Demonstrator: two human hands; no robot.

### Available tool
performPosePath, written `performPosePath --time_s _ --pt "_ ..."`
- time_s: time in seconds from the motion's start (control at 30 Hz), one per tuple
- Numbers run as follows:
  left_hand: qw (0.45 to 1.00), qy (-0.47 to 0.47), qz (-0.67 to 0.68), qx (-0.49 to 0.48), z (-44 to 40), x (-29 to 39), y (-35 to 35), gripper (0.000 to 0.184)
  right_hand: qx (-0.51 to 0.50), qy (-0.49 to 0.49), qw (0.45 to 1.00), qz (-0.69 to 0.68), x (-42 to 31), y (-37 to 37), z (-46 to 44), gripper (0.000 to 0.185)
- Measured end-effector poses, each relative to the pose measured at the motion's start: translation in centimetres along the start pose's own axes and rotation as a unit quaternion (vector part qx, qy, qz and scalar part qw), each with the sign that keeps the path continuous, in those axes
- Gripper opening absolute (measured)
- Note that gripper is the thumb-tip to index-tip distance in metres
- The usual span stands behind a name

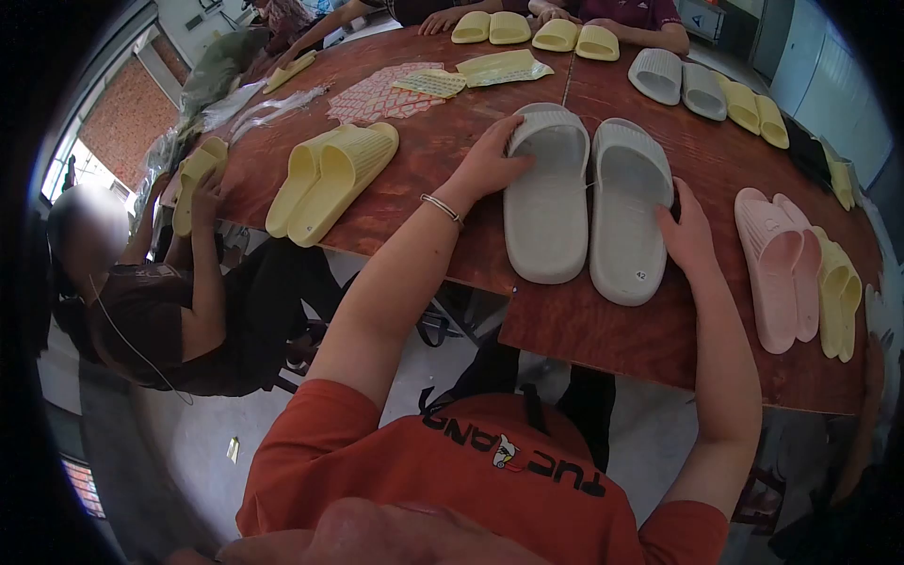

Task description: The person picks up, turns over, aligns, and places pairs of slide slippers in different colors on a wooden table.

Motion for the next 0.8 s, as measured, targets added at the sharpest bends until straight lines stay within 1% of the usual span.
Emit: performPosePath --time_s 0.1,0.17,0.2,0.27,0.33,0.37,0.57,0.63,0.8 --pt "1.000 -0.007 0.003 0.009 0.0 0.0 -0.1 0.060 0.000 0.000 1.000 -0.001 -0.2 0.0 0.1 0.050" --pt "0.999 -0.009 0.007 0.039 0.1 0.1 0.2 0.053 0.002 -0.003 1.000 -0.004 -0.5 0.1 0.2 0.050" --pt "0.999 -0.009 0.008 0.038 0.1 0.2 0.2 0.053 0.003 -0.008 1.000 -0.007 -0.8 0.1 0.3 0.049" --pt "0.998 -0.016 0.023 0.055 0.1 0.3 0.4 0.045 0.006 -0.015 1.000 -0.009 -0.9 0.2 0.3 0.049" --pt "0.998 -0.020 0.028 0.061 0.2 0.5 0.6 0.042 0.013 -0.036 0.997 -0.060 -0.8 0.3 0.3 0.048" --pt "0.997 -0.022 0.031 0.067 0.2 0.6 0.7 0.040 0.013 -0.037 0.997 -0.060 -0.9 0.2 0.3 0.048" --pt "0.998 -0.014 0.027 0.053 0.2 0.5 0.6 0.041 0.016 -0.029 0.998 -0.048 -1.1 0.2 0.5 0.048" --pt "0.998 -0.017 0.021 0.056 0.2 0.4 0.6 0.041 0.022 -0.012 0.999 -0.030 -1.0 0.2 0.4 0.048" --pt "0.998 -0.017 0.017 0.063 0.1 0.3 0.5 0.042 0.009 -0.015 0.999 -0.035 -1.1 0.2 0.4 0.048"
Point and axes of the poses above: each hand's wrist, its own z-axis away from the middle knuckle, its own y-axis out of the back of the hand, x = y × z, the point moved 5 cm from there along -z, towards the middle knuckle, and after that the axes turned 15 degrees about -z, right-handed, at the moved point
